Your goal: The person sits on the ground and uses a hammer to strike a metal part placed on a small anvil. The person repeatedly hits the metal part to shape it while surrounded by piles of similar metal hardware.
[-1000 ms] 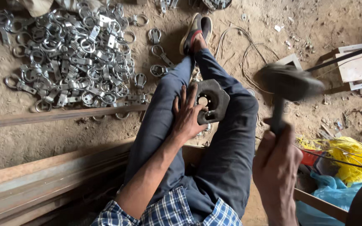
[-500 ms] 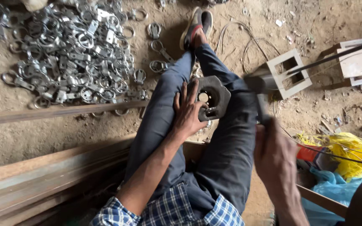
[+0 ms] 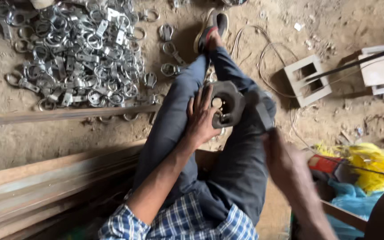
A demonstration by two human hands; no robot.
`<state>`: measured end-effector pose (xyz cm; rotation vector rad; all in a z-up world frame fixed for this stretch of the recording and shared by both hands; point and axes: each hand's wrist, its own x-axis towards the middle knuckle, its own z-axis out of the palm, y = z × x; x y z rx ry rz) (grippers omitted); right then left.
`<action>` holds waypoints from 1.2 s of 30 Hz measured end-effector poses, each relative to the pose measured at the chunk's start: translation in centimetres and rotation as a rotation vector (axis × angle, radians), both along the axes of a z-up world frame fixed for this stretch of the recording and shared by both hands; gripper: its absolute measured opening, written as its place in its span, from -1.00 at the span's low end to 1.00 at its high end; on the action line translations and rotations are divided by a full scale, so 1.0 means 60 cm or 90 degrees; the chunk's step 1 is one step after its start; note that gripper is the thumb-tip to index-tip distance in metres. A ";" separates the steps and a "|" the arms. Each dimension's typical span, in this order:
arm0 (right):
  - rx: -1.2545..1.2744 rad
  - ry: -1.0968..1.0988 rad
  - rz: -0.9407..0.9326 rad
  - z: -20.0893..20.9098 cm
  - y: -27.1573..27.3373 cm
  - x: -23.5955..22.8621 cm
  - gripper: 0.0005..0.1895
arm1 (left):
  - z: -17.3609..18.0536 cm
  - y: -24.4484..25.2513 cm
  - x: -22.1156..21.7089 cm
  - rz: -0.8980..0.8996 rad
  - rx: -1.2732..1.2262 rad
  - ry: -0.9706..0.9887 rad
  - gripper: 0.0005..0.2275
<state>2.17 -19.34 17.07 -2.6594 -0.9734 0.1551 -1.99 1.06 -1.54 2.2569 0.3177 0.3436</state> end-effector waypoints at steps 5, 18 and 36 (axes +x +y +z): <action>0.100 -0.213 0.010 0.033 0.002 -0.015 -0.82 | 0.002 0.001 0.007 0.009 0.001 0.022 -0.55; 0.015 0.035 -0.099 0.048 0.012 -0.001 -0.85 | 0.024 0.004 -0.002 0.002 -0.004 0.037 -0.63; 0.061 -0.002 -0.115 0.075 0.004 -0.019 -0.83 | 0.012 -0.005 0.003 0.017 -0.013 0.009 -0.59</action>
